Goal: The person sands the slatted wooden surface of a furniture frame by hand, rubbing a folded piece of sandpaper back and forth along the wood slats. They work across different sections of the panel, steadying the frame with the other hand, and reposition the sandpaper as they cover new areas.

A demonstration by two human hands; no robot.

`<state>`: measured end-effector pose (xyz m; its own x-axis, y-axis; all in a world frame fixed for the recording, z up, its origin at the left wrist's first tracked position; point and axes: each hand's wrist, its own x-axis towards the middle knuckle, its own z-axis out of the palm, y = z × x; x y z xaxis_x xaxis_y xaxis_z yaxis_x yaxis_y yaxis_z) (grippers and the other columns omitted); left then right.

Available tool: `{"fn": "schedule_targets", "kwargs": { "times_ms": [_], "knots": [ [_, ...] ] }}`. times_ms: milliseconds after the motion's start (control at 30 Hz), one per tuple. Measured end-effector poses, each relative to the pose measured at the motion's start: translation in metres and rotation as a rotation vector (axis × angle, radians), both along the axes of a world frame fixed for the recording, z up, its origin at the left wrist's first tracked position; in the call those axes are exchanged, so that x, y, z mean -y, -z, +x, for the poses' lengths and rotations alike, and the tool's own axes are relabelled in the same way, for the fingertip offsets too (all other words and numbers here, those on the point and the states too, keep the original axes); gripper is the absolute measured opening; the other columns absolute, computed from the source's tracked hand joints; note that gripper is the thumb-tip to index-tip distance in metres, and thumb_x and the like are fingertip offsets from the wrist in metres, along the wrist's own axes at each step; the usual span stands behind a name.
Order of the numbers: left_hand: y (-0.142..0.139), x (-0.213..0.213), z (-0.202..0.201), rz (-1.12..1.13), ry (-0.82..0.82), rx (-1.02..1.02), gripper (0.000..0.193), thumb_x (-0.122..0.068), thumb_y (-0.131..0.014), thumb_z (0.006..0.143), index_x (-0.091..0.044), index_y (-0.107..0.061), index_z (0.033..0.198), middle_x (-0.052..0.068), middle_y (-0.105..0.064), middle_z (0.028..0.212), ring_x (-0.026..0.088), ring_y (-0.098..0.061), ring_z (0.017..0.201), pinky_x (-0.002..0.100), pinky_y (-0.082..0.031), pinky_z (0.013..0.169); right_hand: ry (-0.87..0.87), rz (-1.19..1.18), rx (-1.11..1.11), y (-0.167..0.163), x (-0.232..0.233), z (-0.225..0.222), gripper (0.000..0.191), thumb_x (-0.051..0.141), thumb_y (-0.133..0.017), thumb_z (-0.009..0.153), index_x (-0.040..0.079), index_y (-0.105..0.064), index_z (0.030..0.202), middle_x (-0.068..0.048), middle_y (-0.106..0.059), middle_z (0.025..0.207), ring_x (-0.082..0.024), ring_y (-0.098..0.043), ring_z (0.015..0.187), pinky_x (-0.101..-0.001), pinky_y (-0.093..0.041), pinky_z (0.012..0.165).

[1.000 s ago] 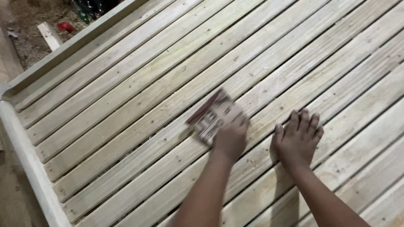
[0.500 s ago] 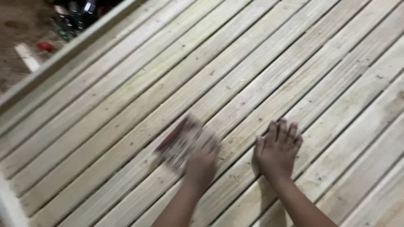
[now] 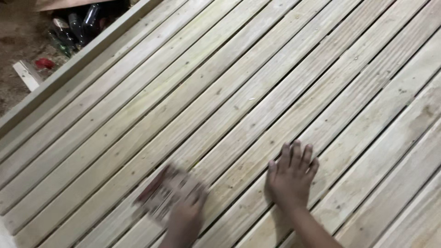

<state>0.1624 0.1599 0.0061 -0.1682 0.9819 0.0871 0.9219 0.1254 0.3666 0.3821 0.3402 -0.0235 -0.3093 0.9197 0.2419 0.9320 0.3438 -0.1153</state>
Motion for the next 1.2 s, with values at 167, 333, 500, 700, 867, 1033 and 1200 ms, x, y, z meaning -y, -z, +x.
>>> {"fn": "schedule_targets", "kwargs": {
  "times_ms": [167, 333, 500, 700, 867, 1033, 1200],
  "knots": [
    [0.029, -0.179, 0.068, -0.063, 0.072, -0.036, 0.042, -0.009, -0.060, 0.084, -0.007, -0.067, 0.126, 0.014, -0.070, 0.083, 0.037, -0.068, 0.074, 0.051, -0.053, 0.065, 0.013, -0.097, -0.044, 0.006, 0.006, 0.000, 0.063, 0.043, -0.049, 0.096, 0.004, -0.048, 0.146, -0.021, -0.039, 0.155, -0.044, -0.024, 0.151, -0.0642, -0.016, 0.118],
    [0.011, -0.188, 0.069, 0.060, 0.073, 0.074, 0.045, -0.005, -0.059, 0.082, -0.009, -0.070, 0.125, 0.017, -0.068, 0.084, 0.039, -0.067, 0.075, 0.052, -0.053, 0.067, 0.051, -0.317, -0.076, 0.006, -0.021, 0.017, 0.059, 0.049, -0.049, 0.092, 0.021, -0.047, 0.144, -0.011, -0.041, 0.151, -0.034, -0.026, 0.148, -0.0608, -0.016, 0.122],
    [0.007, -0.057, 0.019, 0.010, 0.041, -0.016, 0.052, 0.001, -0.058, 0.076, -0.012, -0.069, 0.124, 0.016, -0.072, 0.119, 0.038, -0.071, 0.096, 0.051, -0.054, 0.087, 0.109, 0.276, 0.563, 0.009, -0.157, 0.096, 0.086, 0.068, -0.038, 0.106, 0.019, -0.025, 0.175, -0.014, -0.017, 0.180, -0.035, -0.006, 0.165, -0.0644, -0.001, 0.125],
    [0.028, -0.163, 0.056, 0.202, 0.155, -0.111, 0.052, -0.003, -0.058, 0.067, -0.004, -0.068, 0.118, 0.019, -0.069, 0.116, 0.037, -0.071, 0.087, 0.063, -0.049, 0.091, -0.023, -0.138, -0.086, 0.021, -0.213, 0.138, 0.084, 0.068, -0.035, 0.098, 0.017, -0.021, 0.163, -0.027, -0.006, 0.168, -0.043, 0.001, 0.153, -0.0735, 0.004, 0.111],
    [0.013, -0.314, 0.121, 0.134, 0.062, 0.120, 0.028, -0.003, -0.054, 0.091, -0.005, -0.068, 0.115, 0.019, -0.071, 0.097, 0.040, -0.069, 0.076, 0.051, -0.055, 0.067, 0.053, -0.146, -0.081, 0.007, -0.200, 0.130, 0.082, 0.068, -0.037, 0.096, 0.021, -0.026, 0.163, -0.021, -0.013, 0.169, -0.039, -0.003, 0.157, -0.0712, 0.002, 0.117],
    [-0.007, -0.266, 0.101, 0.070, 0.105, 0.148, 0.036, 0.000, -0.054, 0.086, -0.006, -0.069, 0.118, 0.020, -0.072, 0.102, 0.042, -0.068, 0.079, 0.052, -0.054, 0.066, 0.069, -0.172, -0.082, -0.002, -0.201, 0.129, 0.080, 0.068, -0.040, 0.095, 0.024, -0.030, 0.161, -0.019, -0.017, 0.169, -0.037, -0.005, 0.158, -0.0687, 0.000, 0.119],
    [-0.006, -0.231, 0.078, 0.068, 0.168, 0.078, 0.045, -0.002, -0.059, 0.077, -0.005, -0.068, 0.121, 0.019, -0.072, 0.111, 0.041, -0.068, 0.081, 0.056, -0.053, 0.070, 0.046, -0.142, -0.075, -0.002, -0.197, 0.129, 0.079, 0.065, -0.043, 0.096, 0.021, -0.030, 0.161, -0.022, -0.018, 0.167, -0.040, -0.007, 0.156, -0.0694, 0.000, 0.116]
  ]
}}
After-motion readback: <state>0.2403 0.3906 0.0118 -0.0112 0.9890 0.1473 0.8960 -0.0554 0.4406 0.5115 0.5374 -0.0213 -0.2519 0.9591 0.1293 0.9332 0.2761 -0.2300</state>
